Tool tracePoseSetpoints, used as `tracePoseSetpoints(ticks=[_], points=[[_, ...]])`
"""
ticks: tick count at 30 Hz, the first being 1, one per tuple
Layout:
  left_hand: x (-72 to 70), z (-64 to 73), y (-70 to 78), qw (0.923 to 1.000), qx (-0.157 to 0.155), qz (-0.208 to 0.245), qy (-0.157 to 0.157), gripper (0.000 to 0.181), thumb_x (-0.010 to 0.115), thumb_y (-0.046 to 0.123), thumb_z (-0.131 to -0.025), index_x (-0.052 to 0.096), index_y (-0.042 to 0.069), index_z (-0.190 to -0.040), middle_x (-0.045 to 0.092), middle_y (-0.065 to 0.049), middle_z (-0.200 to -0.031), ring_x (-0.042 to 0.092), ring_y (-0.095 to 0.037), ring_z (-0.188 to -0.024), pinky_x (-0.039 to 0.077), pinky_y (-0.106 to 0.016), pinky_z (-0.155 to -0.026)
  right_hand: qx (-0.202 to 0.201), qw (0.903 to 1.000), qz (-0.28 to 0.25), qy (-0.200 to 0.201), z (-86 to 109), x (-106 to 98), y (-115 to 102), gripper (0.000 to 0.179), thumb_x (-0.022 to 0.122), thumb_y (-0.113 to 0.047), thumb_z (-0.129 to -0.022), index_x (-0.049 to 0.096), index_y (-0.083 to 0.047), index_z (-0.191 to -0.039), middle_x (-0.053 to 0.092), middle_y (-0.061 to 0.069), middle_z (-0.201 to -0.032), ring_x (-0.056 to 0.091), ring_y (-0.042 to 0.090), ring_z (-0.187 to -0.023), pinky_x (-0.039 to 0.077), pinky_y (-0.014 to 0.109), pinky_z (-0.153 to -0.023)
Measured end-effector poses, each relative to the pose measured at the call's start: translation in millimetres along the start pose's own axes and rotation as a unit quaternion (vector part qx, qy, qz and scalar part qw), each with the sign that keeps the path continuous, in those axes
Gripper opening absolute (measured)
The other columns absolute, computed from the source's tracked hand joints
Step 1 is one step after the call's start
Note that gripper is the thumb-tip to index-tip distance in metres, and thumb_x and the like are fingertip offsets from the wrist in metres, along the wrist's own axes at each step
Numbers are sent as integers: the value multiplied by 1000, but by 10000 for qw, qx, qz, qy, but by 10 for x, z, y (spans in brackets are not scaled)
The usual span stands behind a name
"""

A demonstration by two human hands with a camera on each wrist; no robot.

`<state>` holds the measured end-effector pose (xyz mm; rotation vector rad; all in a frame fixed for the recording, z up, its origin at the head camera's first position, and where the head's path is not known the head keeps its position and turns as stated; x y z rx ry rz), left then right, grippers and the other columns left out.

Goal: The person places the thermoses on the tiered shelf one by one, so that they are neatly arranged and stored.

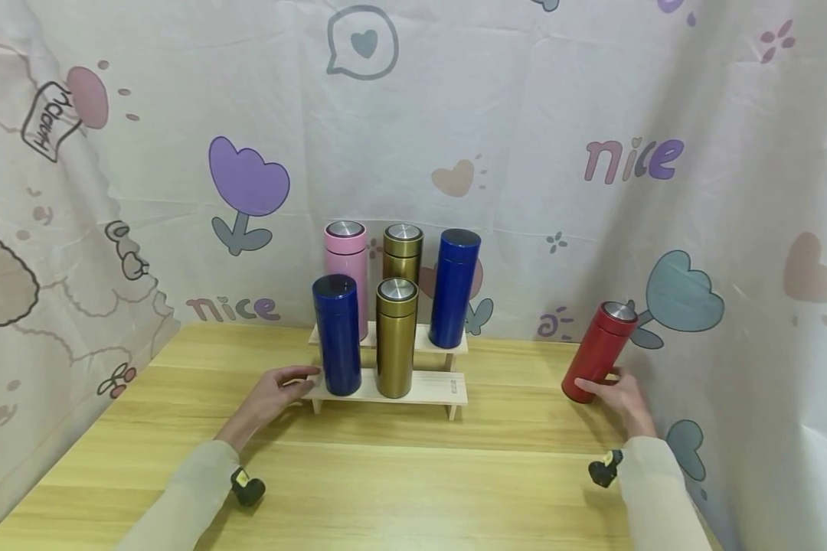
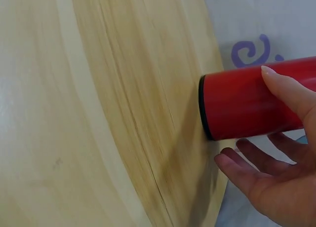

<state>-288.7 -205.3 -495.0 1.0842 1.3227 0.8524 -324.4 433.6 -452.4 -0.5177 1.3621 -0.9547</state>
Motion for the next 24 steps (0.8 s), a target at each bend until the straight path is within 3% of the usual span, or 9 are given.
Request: tracePoseSetpoints(ticks=[13, 24], points=[[6, -28, -38, 9999, 46, 87, 35, 37, 67, 18, -101, 66, 2, -134, 63, -22, -142, 66, -33, -125, 60, -25, -91, -256, 9987, -391, 198, 14, 81, -56, 101, 70, -37, -98, 7, 13, -158, 27, 41, -158, 40, 56, -138, 42, 63, -114], [4, -35, -48, 9999, 16, 71, 74, 35, 68, 16, -101, 68, 3, -133, 63, -21, -142, 65, -35, -127, 60, -30, -97, -336, 9985, -401, 179, 56, 87, -102, 104, 74, -32, -97, 3, 6, -162, 26, 40, -159, 41, 55, -138, 49, 58, -110]])
Point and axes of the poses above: each hand's wrist, its own z-axis away from the middle knuckle, its own x-axis out of the palm, y = z × x, the point moved 1 cm from there along -z, towards the middle knuckle
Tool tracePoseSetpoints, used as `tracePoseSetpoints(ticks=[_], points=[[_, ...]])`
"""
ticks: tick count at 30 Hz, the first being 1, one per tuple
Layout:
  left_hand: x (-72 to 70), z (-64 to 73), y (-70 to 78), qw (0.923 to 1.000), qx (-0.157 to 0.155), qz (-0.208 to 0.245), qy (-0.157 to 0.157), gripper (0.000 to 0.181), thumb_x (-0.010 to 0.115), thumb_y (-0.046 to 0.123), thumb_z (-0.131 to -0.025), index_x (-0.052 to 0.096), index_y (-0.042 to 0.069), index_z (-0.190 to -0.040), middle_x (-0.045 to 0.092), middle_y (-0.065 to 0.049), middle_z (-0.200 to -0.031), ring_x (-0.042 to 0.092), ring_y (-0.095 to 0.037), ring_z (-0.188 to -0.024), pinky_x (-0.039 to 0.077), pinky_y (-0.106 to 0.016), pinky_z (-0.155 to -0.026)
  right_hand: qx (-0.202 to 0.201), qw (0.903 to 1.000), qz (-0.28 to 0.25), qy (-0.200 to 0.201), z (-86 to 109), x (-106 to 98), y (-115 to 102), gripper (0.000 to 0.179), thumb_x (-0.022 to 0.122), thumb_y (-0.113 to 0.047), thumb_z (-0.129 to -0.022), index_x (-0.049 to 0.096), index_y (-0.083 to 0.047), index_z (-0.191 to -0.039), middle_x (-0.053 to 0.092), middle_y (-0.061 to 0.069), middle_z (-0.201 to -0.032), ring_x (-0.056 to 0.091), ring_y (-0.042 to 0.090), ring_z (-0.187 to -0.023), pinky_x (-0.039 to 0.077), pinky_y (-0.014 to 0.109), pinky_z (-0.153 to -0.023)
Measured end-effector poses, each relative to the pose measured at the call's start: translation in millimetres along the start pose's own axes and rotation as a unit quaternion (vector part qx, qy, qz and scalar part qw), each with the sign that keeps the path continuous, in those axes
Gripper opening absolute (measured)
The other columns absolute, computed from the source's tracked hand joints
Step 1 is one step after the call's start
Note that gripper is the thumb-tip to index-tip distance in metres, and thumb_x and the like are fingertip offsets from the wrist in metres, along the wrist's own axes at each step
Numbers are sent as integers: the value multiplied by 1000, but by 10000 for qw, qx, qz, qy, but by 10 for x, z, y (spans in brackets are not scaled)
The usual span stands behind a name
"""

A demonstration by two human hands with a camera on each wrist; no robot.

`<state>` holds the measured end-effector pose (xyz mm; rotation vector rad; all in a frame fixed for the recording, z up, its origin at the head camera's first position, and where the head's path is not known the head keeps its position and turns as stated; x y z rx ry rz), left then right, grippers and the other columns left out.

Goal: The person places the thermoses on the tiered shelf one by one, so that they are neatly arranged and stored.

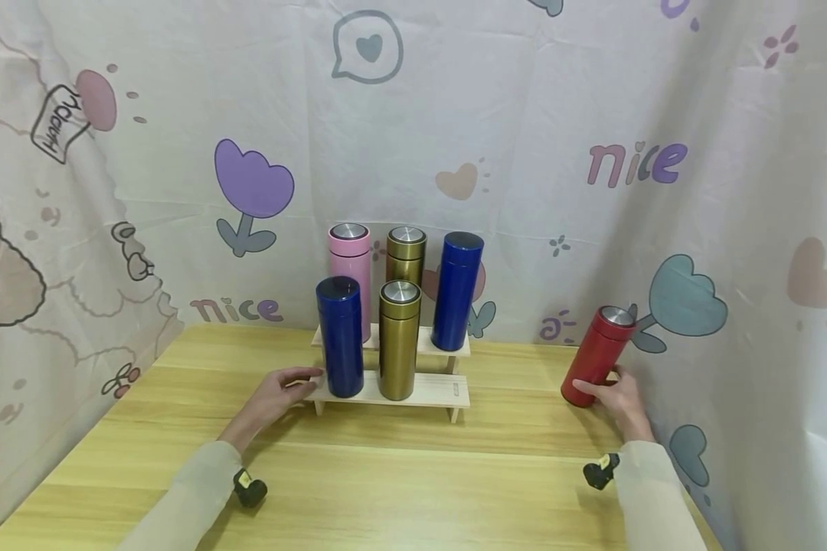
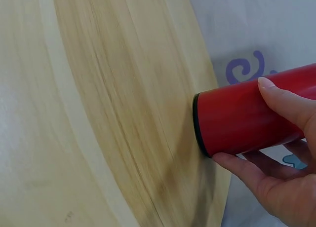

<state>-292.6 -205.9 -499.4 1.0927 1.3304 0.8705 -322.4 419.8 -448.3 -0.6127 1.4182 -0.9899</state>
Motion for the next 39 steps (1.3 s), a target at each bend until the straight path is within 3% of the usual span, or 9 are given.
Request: tracePoseSetpoints(ticks=[6, 13, 18, 25, 39], points=[[5, 14, 16, 10000, -41, 13, -6, 35, 68, 17, -101, 68, 4, -133, 63, -20, -143, 65, -35, -127, 60, -34, -99, -84, 9998, 106, -156, 24, 19, -51, 109, 78, -36, -93, 5, 6, -162, 29, 39, -159, 41, 54, -138, 56, 52, -105], [-3, 17, 4, 10000, 13, 14, -41, 36, 67, 17, -102, 67, 3, -134, 62, -22, -144, 64, -36, -127, 59, -38, -100, -373, 9983, 214, -404, 64, 85, -143, 107, 77, -36, -94, 7, 8, -162, 32, 38, -157, 45, 53, -135, 53, 57, -107], [-2, 13, 6, 10000, -17, 15, -38, 36, 67, 18, -101, 67, 4, -134, 62, -21, -144, 64, -36, -128, 59, -38, -101, -514, 9969, 227, -542, 93, 133, -212, 102, 77, -32, -94, 11, 9, -160, 35, 38, -154, 50, 50, -130, 58, 53, -101], [10, 11, 17, 9999, -141, 95, -10, 35, 68, 17, -101, 68, 4, -133, 63, -20, -143, 65, -35, -127, 59, -37, -100, -585, 9958, 159, -690, 119, 212, -288, 101, 79, -29, -93, 13, 7, -161, 37, 40, -152, 50, 51, -131, 61, 50, -97], [-9, 18, 8, 10000, 13, 58, -75, 38, 67, 22, -102, 67, 3, -134, 62, -22, -144, 65, -36, -128, 60, -36, -99, -635, 9942, 321, -811, 202, 370, -490, 99, 80, -31, -91, 18, 6, -160, 40, 38, -152, 49, 53, -134, 62, 49, -95]])
Point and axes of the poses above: each hand's wrist, its own z-axis away from the middle knuckle, its own x-axis out of the palm, y = z × x, the point moved 1 cm from there along -z, towards the middle knuckle
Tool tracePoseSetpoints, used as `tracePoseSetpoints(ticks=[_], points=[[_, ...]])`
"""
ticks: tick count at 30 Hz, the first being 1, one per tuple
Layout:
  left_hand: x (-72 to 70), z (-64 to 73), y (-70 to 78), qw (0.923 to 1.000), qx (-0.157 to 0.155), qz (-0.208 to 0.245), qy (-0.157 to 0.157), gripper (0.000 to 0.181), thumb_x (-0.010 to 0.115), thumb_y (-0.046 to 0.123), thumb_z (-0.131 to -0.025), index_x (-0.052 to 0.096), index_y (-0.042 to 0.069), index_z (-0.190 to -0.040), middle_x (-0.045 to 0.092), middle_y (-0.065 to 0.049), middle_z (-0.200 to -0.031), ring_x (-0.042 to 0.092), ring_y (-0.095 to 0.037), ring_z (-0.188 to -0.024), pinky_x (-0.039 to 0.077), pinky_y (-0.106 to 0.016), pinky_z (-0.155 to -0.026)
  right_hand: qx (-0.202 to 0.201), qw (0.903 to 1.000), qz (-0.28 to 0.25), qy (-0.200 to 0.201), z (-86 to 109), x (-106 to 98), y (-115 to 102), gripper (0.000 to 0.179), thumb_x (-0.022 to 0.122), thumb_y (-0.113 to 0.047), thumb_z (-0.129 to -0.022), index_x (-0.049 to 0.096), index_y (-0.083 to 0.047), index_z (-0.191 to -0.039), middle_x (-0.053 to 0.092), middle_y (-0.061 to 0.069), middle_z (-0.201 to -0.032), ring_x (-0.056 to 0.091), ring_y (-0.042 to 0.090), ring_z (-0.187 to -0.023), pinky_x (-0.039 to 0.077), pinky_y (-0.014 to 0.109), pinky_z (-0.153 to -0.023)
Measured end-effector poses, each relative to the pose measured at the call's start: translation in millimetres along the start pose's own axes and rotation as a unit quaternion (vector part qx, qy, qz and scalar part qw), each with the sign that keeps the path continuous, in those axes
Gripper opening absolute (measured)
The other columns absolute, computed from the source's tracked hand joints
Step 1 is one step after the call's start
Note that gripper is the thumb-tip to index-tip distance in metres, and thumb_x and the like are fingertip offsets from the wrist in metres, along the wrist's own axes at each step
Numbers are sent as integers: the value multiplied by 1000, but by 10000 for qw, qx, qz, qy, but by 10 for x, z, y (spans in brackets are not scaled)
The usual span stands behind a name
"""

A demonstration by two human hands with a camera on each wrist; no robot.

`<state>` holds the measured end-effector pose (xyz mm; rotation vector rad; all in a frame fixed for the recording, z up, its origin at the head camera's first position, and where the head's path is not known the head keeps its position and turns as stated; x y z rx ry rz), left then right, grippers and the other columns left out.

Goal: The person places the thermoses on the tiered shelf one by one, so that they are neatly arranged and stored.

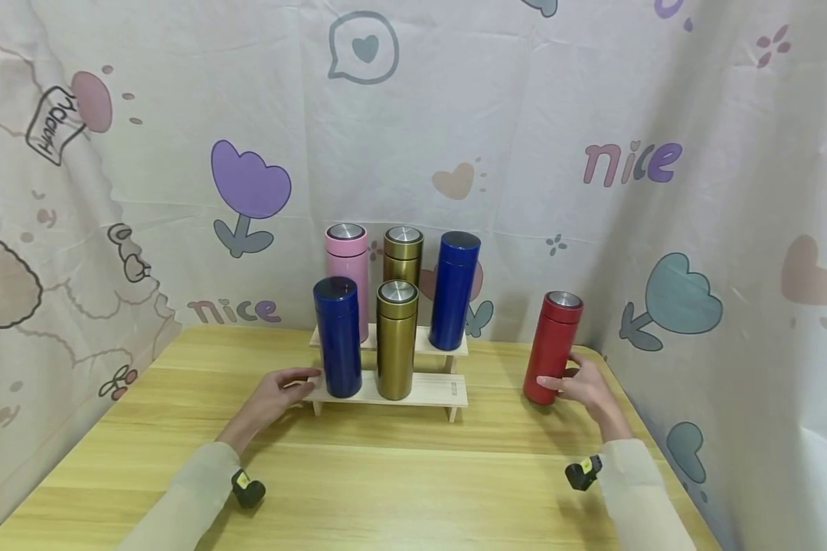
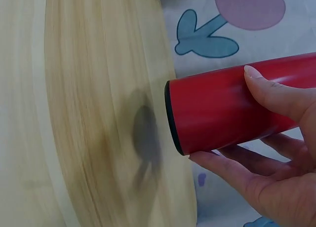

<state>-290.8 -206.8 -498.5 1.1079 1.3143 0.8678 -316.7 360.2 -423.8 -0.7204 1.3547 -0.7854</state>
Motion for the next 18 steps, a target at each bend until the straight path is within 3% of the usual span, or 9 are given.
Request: tracePoseSetpoints(ticks=[18], points=[[-2, -1, 4, 10000, -49, -5, 0, 38, 68, 22, -102, 66, 3, -134, 62, -22, -143, 65, -36, -127, 60, -36, -98, -348, 9990, 215, -170, 58, 187, -253, 101, 81, -30, -90, 20, 9, -160, 48, 39, -147, 56, 51, -129, 62, 47, -94]])
Point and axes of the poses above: each hand's wrist, its own z-axis away from the middle knuckle, its own x-axis out of the palm, y = z × x, the point moved 1 cm from there along -z, towards the middle knuckle
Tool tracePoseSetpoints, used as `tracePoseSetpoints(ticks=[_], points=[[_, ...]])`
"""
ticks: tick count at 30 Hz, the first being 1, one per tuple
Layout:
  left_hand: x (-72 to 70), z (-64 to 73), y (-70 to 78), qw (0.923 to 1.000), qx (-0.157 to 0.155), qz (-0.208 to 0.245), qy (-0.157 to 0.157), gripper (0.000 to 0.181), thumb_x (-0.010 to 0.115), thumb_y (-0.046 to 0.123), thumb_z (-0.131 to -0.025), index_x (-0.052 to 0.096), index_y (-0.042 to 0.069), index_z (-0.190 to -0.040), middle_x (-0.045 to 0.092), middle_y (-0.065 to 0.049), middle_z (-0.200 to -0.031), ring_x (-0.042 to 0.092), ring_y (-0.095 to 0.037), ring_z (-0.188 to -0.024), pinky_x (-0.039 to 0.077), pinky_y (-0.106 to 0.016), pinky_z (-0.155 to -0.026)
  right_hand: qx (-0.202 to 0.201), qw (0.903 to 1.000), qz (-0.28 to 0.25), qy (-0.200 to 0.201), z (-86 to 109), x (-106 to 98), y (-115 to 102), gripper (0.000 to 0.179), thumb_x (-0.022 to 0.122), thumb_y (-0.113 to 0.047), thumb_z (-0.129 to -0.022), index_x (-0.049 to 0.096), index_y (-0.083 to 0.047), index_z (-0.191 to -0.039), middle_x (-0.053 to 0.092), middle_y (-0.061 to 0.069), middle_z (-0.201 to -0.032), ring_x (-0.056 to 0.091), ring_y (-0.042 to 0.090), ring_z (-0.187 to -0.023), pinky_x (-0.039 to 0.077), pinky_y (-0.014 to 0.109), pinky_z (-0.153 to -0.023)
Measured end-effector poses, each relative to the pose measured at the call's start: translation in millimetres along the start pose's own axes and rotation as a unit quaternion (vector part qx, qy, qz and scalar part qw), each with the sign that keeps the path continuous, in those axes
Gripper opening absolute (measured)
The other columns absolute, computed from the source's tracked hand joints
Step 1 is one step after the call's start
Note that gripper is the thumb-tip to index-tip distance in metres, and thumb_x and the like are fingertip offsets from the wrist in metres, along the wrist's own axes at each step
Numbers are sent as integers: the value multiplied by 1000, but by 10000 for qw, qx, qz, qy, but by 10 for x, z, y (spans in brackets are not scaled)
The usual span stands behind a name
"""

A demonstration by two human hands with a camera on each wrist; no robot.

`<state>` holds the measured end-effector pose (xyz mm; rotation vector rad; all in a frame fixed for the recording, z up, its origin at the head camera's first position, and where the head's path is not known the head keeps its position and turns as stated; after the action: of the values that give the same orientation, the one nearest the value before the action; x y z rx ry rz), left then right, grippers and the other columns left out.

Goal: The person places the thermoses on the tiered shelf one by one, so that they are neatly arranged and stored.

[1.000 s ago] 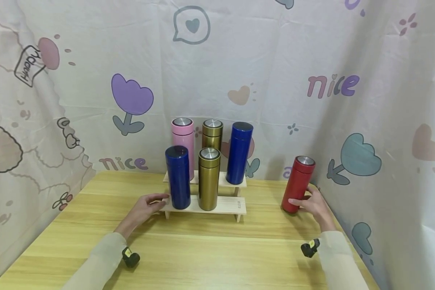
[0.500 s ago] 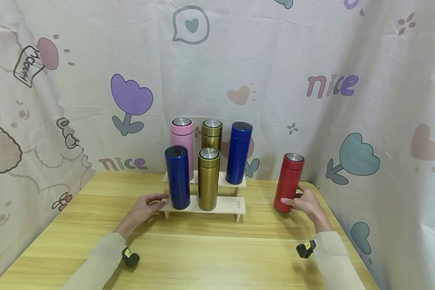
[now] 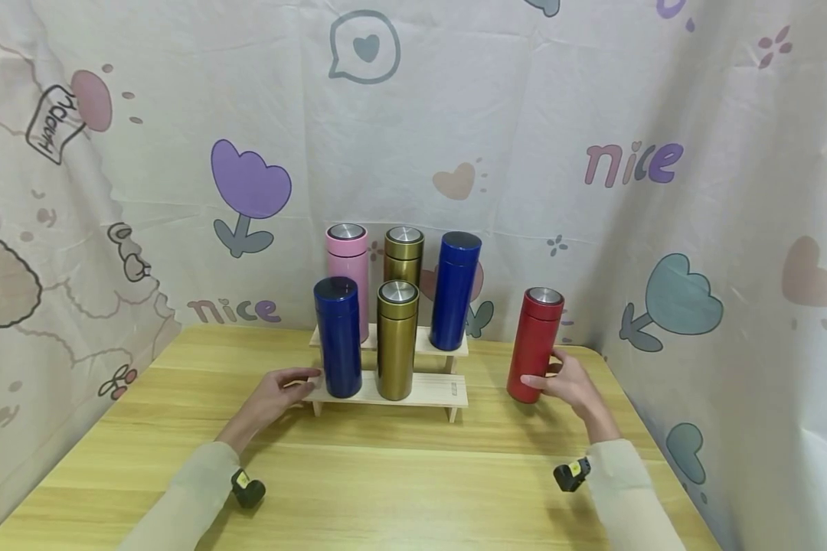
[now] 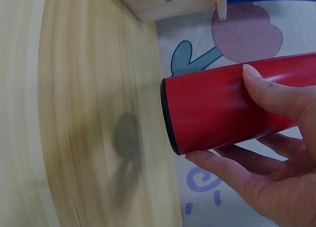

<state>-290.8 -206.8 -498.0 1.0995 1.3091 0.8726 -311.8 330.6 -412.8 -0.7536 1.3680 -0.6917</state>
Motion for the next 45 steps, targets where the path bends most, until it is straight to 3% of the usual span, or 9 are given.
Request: tracePoseSetpoints(ticks=[8, 18, 45], points=[[-4, -1, 10, 10000, 61, -46, -38, 38, 67, 21, -102, 66, 2, -135, 62, -22, -143, 65, -35, -126, 60, -33, -96, -111, 9999, -81, -70, 7, 58, -96, 99, 82, -28, -89, 22, 8, -159, 53, 38, -142, 61, 46, -123, 63, 46, -93], [-2, 21, 6, 10000, 19, 11, -53, 39, 67, 21, -102, 65, 2, -136, 62, -23, -143, 66, -35, -125, 61, -31, -94, -224, 9995, -192, -119, 23, 127, -159, 97, 82, -26, -89, 23, 5, -160, 51, 36, -146, 57, 49, -128, 62, 46, -93], [2, 22, 17, 9999, 86, -83, -27, 38, 66, 21, -102, 65, 2, -135, 60, -24, -143, 62, -38, -130, 59, -35, -101, -588, 9981, -118, -118, 101, 235, -425, 83, 82, -26, -89, 37, 4, -152, 60, 31, -137, 64, 41, -119, 62, 45, -91]])
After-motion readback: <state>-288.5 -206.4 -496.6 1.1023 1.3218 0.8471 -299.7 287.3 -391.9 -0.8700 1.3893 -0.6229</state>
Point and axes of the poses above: each hand's wrist, its own z-axis away from the middle knuckle, its own x-axis out of the palm, y = z × x, the point moved 1 cm from there along -z, towards the middle knuckle
